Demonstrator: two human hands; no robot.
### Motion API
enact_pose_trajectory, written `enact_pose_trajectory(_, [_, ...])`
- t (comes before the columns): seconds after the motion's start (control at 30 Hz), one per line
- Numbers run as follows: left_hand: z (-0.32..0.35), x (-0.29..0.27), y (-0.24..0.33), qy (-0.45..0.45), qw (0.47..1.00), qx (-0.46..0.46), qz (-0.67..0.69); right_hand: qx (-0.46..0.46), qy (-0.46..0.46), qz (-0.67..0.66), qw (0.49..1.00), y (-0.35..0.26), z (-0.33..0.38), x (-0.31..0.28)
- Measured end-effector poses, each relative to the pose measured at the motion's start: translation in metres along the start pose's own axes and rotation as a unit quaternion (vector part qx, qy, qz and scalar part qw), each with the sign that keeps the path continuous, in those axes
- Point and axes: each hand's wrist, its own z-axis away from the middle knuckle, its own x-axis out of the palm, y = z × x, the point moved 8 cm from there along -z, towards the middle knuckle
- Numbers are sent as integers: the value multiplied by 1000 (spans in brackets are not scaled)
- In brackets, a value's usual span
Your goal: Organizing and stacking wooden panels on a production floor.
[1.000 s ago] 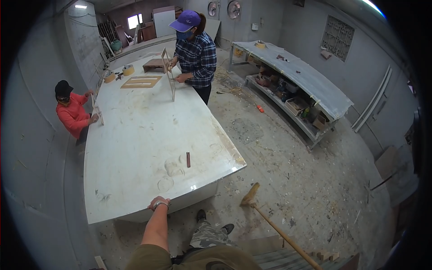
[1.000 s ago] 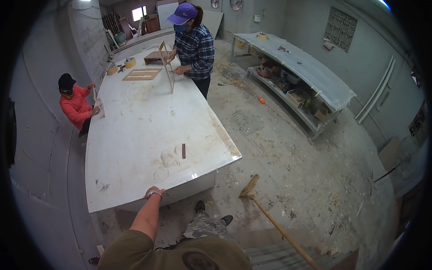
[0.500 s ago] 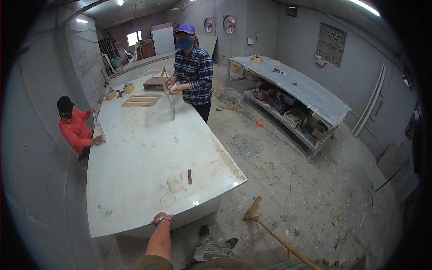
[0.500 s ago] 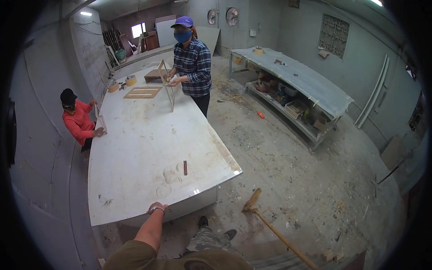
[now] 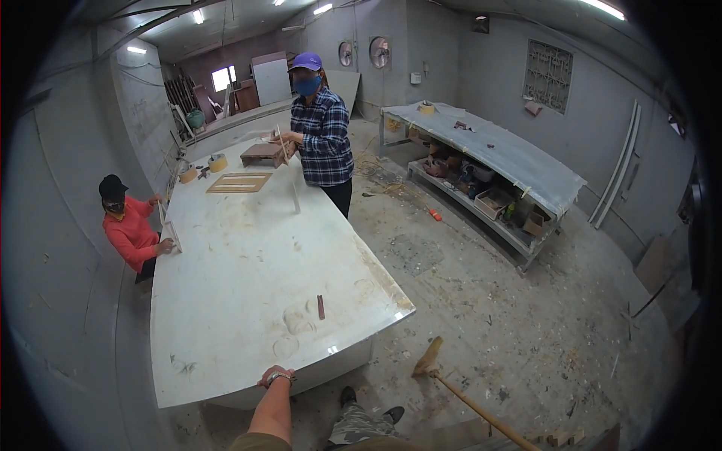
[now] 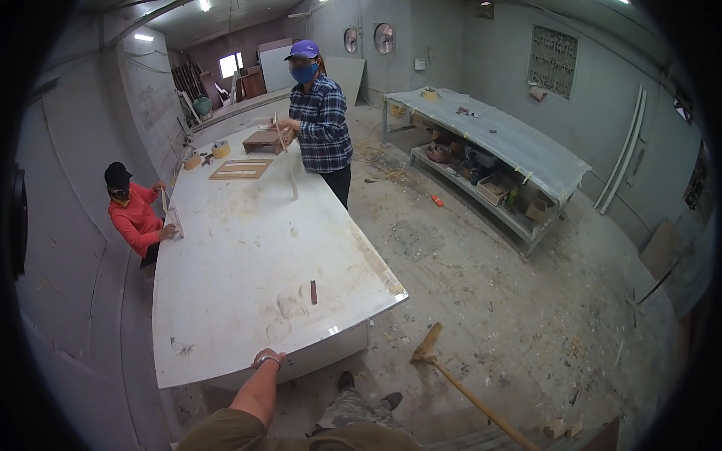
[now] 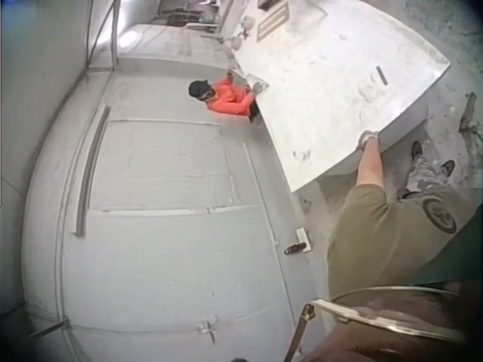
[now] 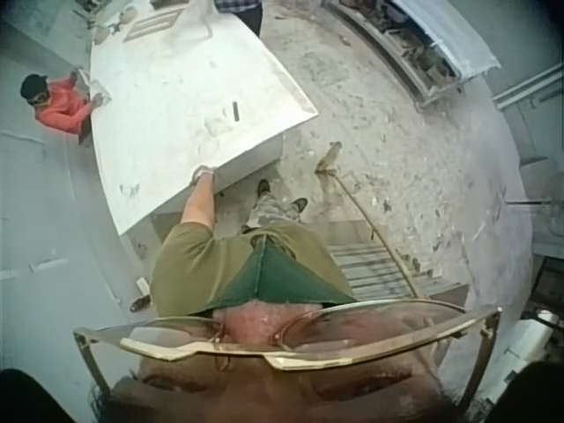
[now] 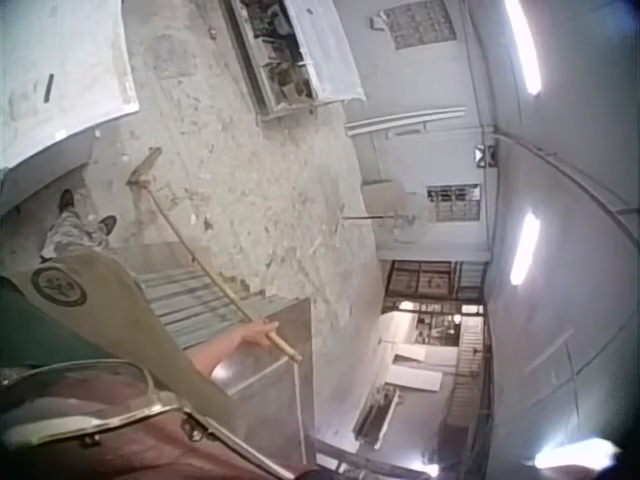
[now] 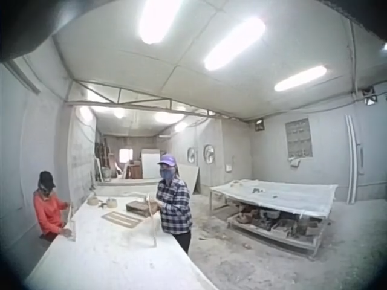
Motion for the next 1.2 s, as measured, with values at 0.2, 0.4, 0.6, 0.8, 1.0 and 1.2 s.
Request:
enact_pose_trajectory(0.2, [11, -5, 11, -24, 999, 28, 9, 422, 196, -22, 885, 50, 35, -16])
enact_pose_trajectory(0.4, [9, -4, 5, -9, 1000, 28, 2, 597, 112, -585, 538, -23, -43, 70])
enact_pose_trajectory(0.6, [13, -7, 8, 1, 1000, 25, 2, 500, -12, -864, -65, -100, -62, 103])
enact_pose_trajectory(0.8, [7, -2, 5, -8, 1000, 24, -4, 498, -13, -867, -34, -73, -46, 92])
enact_pose_trajectory(1.0, [2, 0, 3, -6, 1000, 10, -6, 503, -40, -863, -16, -62, -38, 88])
enact_pose_trajectory(1.2, [3, 2, 4, -9, 1000, 23, 3, 501, -39, -864, -16, -66, -41, 90])
